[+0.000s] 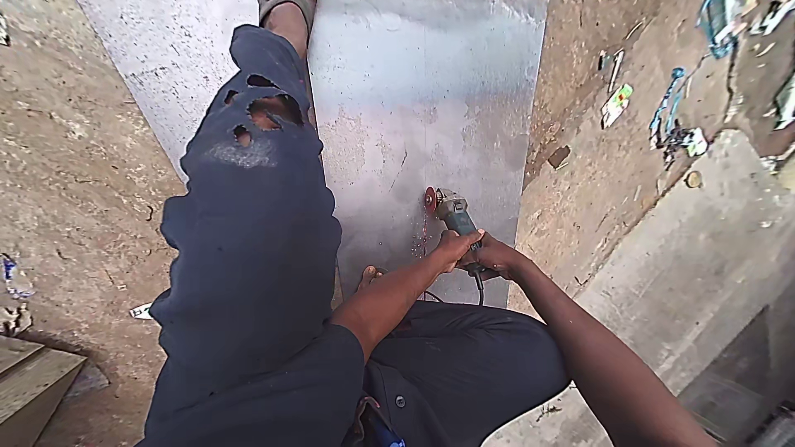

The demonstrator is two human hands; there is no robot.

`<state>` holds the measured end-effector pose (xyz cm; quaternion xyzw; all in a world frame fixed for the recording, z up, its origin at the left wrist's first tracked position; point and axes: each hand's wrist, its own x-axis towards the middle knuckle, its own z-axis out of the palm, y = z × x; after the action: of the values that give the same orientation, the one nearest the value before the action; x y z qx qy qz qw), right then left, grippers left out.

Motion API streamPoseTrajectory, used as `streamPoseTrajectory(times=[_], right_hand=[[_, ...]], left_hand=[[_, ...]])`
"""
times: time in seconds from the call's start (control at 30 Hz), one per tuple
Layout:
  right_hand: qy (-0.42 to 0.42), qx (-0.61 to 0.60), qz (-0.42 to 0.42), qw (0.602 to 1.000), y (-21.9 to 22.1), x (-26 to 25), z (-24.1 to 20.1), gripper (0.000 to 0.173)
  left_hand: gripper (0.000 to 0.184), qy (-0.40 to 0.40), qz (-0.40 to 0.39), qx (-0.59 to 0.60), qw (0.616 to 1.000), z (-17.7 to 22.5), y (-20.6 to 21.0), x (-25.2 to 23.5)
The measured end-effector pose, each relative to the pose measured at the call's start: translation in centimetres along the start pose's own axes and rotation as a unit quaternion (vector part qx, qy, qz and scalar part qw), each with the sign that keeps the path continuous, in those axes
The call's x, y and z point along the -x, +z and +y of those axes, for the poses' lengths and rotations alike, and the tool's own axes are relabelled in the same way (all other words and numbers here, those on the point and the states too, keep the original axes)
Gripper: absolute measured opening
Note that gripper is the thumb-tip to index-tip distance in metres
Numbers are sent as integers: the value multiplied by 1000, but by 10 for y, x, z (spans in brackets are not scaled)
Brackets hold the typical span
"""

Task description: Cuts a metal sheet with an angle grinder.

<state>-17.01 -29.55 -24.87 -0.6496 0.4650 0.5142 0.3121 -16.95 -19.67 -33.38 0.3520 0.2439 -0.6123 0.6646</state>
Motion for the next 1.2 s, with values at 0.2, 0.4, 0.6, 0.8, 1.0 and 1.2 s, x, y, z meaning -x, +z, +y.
streamPoseTrajectory(times=[0.2, 0.4, 0.6, 0.8, 1.0, 1.2], right_hand=[[5, 3, 1, 1000, 1, 4, -4, 50], [12, 0, 3, 1000, 1, 1, -2, 54], [14, -3, 9, 1000, 1, 0, -2, 59], [12, -2, 3, 1000, 0, -1, -3, 54], [15, 5, -5, 1000, 0, -3, -1, 46], [3, -5, -8, 1000, -3, -5, 0, 45]], left_hand=[[61, -4, -15, -1, 1000, 0, -2, -1], [62, -6, -15, 2, 1000, -1, -2, 1], [62, 2, -19, 1, 1000, -2, -3, -3], [61, -3, -14, 4, 1000, 2, -2, -1], [63, -24, -21, 13, 999, -2, -4, -1], [62, -20, -18, 17, 1000, 1, -2, 1]])
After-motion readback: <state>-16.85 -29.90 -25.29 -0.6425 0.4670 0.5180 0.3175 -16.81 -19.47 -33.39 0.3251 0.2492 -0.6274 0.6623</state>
